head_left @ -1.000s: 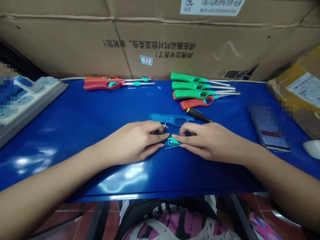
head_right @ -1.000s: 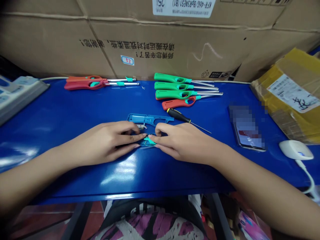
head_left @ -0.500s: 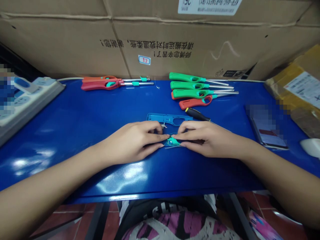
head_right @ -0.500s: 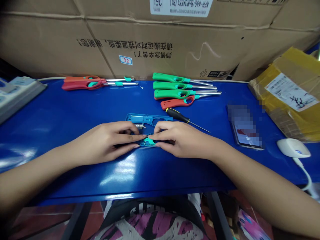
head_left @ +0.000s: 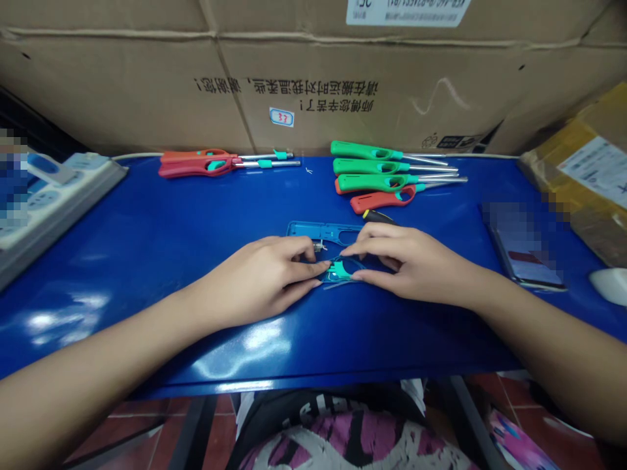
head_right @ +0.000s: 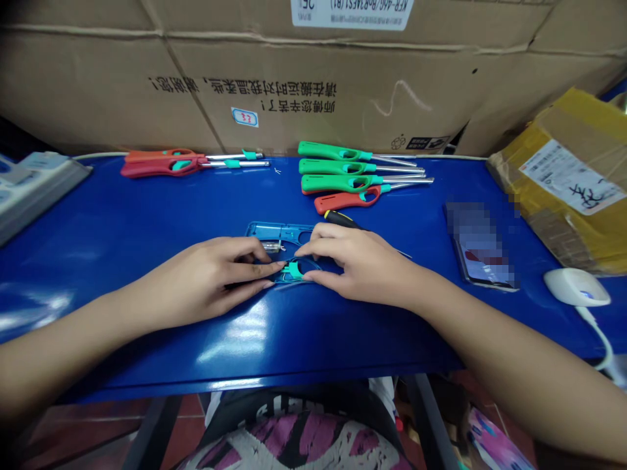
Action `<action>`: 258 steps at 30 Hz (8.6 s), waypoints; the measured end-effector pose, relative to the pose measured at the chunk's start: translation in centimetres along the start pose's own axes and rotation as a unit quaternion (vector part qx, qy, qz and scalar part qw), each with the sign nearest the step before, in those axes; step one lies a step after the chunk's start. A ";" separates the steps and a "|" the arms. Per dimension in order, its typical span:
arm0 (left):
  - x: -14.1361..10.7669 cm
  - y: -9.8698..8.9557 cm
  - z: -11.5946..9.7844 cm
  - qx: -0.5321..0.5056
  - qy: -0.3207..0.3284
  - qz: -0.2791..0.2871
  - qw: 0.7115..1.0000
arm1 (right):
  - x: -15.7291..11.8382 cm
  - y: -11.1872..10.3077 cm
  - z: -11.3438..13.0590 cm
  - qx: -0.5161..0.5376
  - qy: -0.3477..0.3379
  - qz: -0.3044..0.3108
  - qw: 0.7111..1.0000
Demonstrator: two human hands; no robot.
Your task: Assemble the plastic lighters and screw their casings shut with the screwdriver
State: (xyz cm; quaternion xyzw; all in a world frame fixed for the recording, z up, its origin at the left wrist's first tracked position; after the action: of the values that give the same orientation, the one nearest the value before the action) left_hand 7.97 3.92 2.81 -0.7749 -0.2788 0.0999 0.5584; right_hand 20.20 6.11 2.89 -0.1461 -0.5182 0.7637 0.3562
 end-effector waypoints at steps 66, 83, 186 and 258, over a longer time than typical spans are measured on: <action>-0.5 -0.6 -1.7 0.125 0.023 -0.069 0.989 | -0.8 0.2 1.7 -0.056 -0.069 0.054 0.995; -0.2 -0.5 -1.9 0.118 0.026 -0.063 0.991 | 0.0 -0.2 0.8 0.015 0.008 0.034 0.999; -0.1 -1.6 5.3 -0.092 -0.151 -0.059 0.982 | 0.0 1.2 2.0 -0.078 -0.087 0.027 0.993; 0.1 -2.1 0.2 -0.183 -0.004 -0.071 0.981 | 0.2 -0.1 0.7 0.126 0.015 -0.012 0.992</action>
State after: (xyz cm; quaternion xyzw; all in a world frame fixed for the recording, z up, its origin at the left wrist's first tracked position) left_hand 7.28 4.65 4.71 -0.8418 -0.3491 0.0109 0.4117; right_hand 19.69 5.79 3.25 -0.1052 -0.4140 0.8161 0.3892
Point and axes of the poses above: each hand's wrist, its own x-axis towards the middle knuckle, its own y-axis out of the palm, z = x × y, the point moved 10 cm from there along x, towards the middle knuckle, and after that the axes turned 7 degrees about -x, right-handed, at the moved point
